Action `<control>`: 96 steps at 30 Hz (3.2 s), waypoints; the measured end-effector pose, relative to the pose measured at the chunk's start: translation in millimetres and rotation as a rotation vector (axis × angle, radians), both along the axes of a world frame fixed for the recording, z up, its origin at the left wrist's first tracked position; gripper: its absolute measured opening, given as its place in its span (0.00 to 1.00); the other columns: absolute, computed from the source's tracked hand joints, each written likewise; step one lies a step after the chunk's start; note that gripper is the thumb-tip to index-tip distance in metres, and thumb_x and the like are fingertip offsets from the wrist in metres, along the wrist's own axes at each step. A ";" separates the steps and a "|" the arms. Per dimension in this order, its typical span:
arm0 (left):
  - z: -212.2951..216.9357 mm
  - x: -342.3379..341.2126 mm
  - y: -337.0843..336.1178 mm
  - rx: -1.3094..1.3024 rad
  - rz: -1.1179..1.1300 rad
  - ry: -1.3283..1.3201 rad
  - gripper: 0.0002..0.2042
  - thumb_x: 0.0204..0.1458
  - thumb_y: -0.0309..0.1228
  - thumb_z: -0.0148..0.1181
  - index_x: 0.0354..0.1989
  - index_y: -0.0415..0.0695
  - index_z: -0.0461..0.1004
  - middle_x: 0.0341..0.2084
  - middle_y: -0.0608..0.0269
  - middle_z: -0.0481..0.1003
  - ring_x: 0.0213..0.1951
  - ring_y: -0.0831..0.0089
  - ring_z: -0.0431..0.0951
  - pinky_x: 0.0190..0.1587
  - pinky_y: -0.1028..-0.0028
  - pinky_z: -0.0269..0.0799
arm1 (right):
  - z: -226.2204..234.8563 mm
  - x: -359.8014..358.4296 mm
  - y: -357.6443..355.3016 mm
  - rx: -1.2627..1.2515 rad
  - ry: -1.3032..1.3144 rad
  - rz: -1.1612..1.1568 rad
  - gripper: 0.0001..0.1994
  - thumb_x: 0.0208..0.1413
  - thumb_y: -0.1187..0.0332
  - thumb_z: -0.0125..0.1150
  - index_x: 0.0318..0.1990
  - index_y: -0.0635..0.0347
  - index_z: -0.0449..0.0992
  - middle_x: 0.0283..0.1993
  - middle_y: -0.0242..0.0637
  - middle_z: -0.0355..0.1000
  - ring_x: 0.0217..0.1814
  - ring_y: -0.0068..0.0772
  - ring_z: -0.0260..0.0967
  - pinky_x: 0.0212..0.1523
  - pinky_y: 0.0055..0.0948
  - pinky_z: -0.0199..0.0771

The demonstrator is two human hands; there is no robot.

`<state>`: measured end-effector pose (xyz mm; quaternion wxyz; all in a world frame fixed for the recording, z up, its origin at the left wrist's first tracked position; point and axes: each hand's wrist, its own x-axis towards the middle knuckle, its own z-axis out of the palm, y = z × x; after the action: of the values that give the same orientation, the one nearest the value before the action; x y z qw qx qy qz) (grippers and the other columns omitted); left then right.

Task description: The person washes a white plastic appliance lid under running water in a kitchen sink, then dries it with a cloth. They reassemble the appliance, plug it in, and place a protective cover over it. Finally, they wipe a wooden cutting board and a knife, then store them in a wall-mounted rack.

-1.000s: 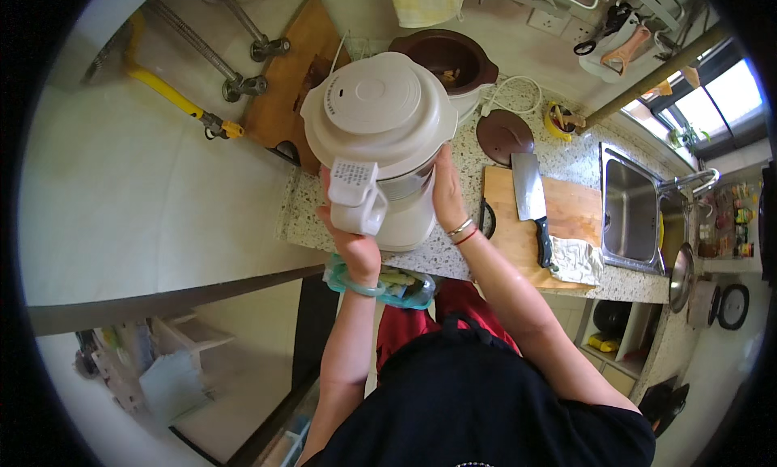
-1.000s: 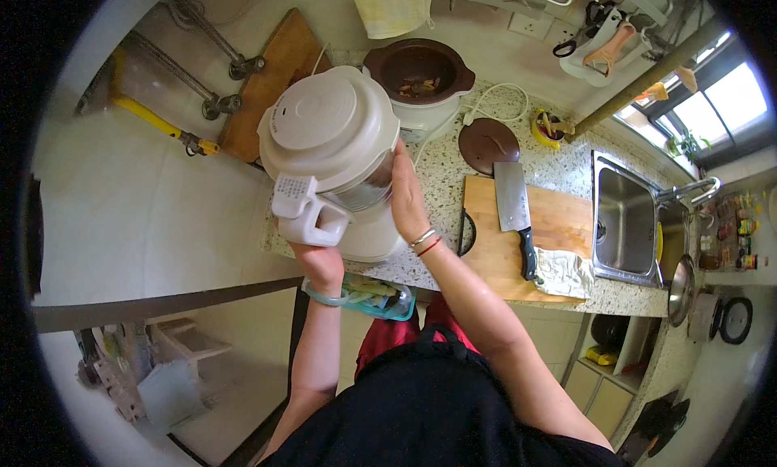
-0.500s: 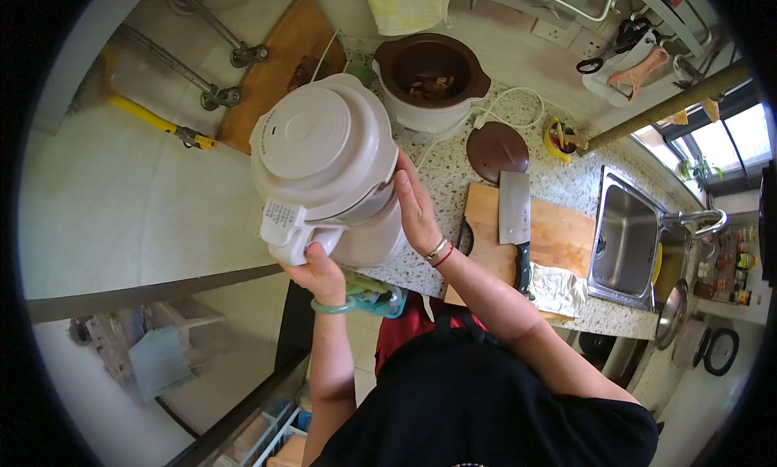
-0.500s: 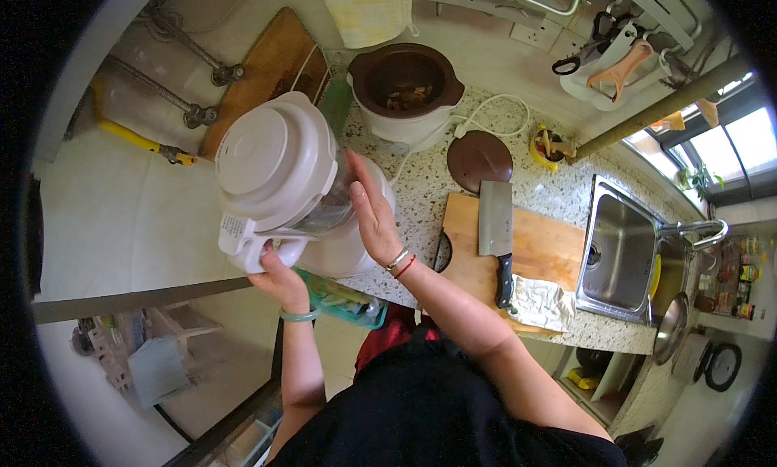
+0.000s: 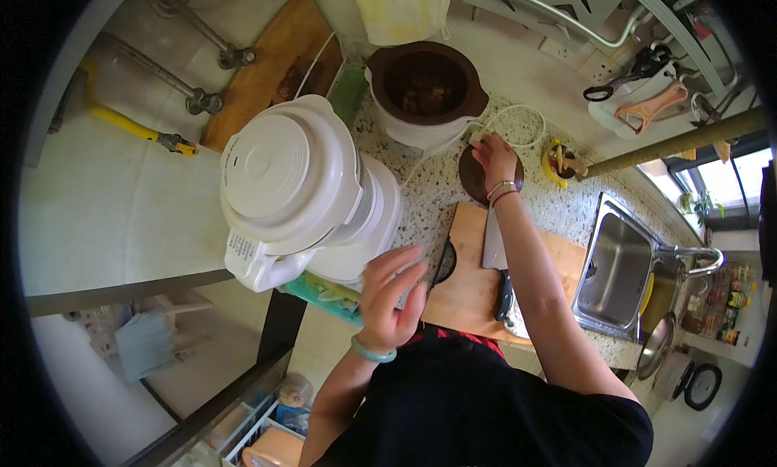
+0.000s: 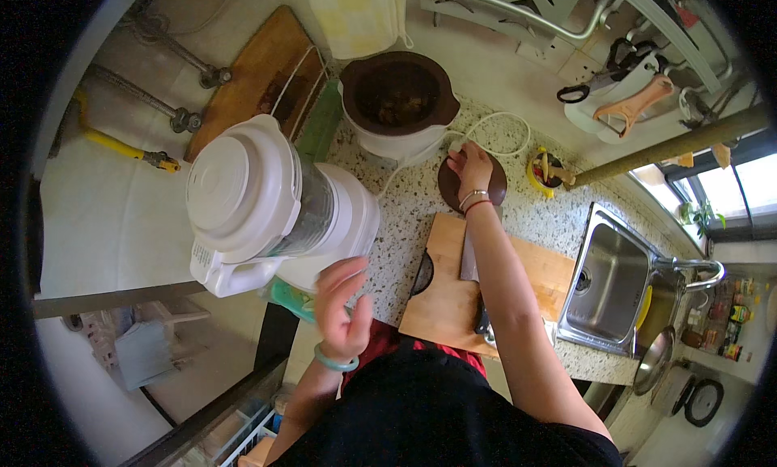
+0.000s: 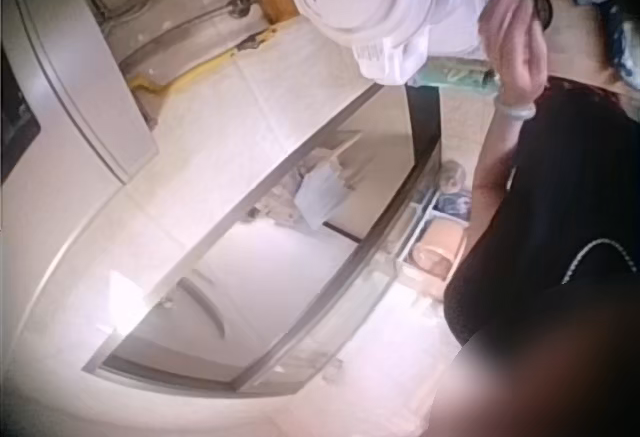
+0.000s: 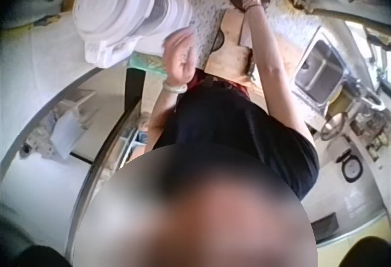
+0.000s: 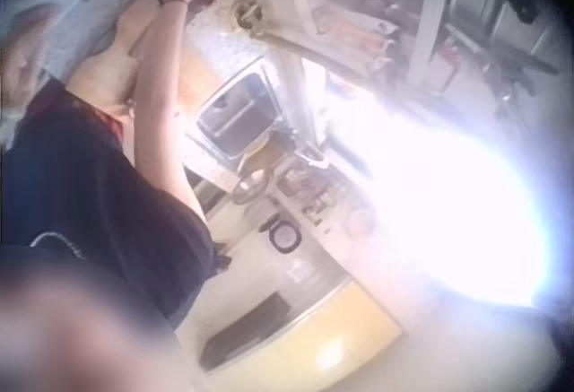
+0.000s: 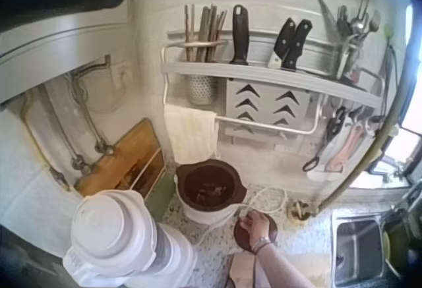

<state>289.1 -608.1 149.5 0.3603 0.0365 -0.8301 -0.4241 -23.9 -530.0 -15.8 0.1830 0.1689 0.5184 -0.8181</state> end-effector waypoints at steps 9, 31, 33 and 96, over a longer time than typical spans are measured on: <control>-70.8 -85.9 9.3 0.954 -0.189 -0.367 0.13 0.64 0.28 0.51 0.55 0.40 0.70 0.47 0.63 0.76 0.46 0.77 0.75 0.49 0.77 0.70 | -36.8 -78.2 -5.4 0.020 -0.137 0.113 0.07 0.59 0.69 0.60 0.39 0.63 0.72 0.38 0.37 0.70 0.32 0.33 0.70 0.32 0.29 0.79; 0.6 -112.6 7.1 0.970 -0.463 -0.512 0.34 0.64 0.58 0.35 0.61 0.40 0.66 0.46 0.54 0.78 0.46 0.73 0.77 0.52 0.73 0.70 | 157.1 187.7 83.7 0.510 1.075 0.569 0.07 0.60 0.78 0.52 0.44 0.64 0.72 0.37 0.45 0.70 0.37 0.44 0.71 0.40 0.33 0.70; 25.0 -112.1 7.9 1.097 -0.629 -0.493 0.34 0.63 0.59 0.36 0.63 0.41 0.64 0.47 0.52 0.78 0.47 0.71 0.78 0.52 0.72 0.70 | 182.7 206.7 96.2 0.521 1.002 0.767 0.07 0.62 0.73 0.53 0.44 0.63 0.74 0.35 0.48 0.71 0.35 0.50 0.72 0.37 0.36 0.72; -93.9 114.6 -247.6 0.426 0.112 -0.437 0.14 0.55 0.33 0.54 0.47 0.40 0.74 0.53 0.49 0.74 0.50 0.59 0.77 0.50 0.65 0.72 | 121.3 356.4 -19.3 0.836 0.579 0.712 0.10 0.57 0.63 0.64 0.35 0.61 0.75 0.25 0.41 0.78 0.24 0.32 0.77 0.27 0.29 0.74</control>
<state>403.7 -855.6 55.5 0.1807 0.2471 -0.7771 -0.5499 332.5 -549.3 105.5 0.2151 -0.1858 0.8482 -0.4471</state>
